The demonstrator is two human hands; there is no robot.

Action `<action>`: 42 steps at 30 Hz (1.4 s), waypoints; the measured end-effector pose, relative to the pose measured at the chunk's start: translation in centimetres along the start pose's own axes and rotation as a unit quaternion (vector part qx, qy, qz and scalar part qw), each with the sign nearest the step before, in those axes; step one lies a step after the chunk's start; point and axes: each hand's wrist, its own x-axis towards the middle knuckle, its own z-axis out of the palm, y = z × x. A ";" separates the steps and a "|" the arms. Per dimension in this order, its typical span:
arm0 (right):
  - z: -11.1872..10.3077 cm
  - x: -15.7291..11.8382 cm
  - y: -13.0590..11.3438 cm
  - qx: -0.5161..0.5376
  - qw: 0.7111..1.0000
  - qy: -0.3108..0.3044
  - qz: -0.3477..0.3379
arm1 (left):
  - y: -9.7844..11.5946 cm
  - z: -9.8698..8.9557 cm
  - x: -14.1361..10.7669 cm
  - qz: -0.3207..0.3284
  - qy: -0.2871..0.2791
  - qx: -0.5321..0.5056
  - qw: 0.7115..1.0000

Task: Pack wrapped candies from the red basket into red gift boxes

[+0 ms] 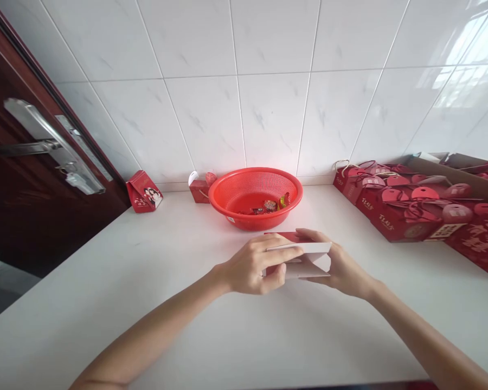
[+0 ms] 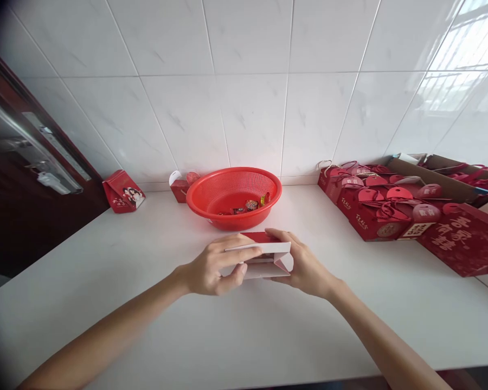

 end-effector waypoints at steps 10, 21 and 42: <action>0.5 -0.3 0.1 0.062 0.997 0.045 0.017 | 0.2 -0.8 0.1 -0.121 -0.070 -0.064 0.988; -0.4 3.0 0.8 0.357 0.915 0.019 0.188 | -4.2 0.4 2.4 -0.452 0.028 -0.195 0.870; -0.3 2.5 2.1 0.271 0.947 0.109 0.131 | -4.6 0.6 1.7 -0.395 0.076 -0.233 0.885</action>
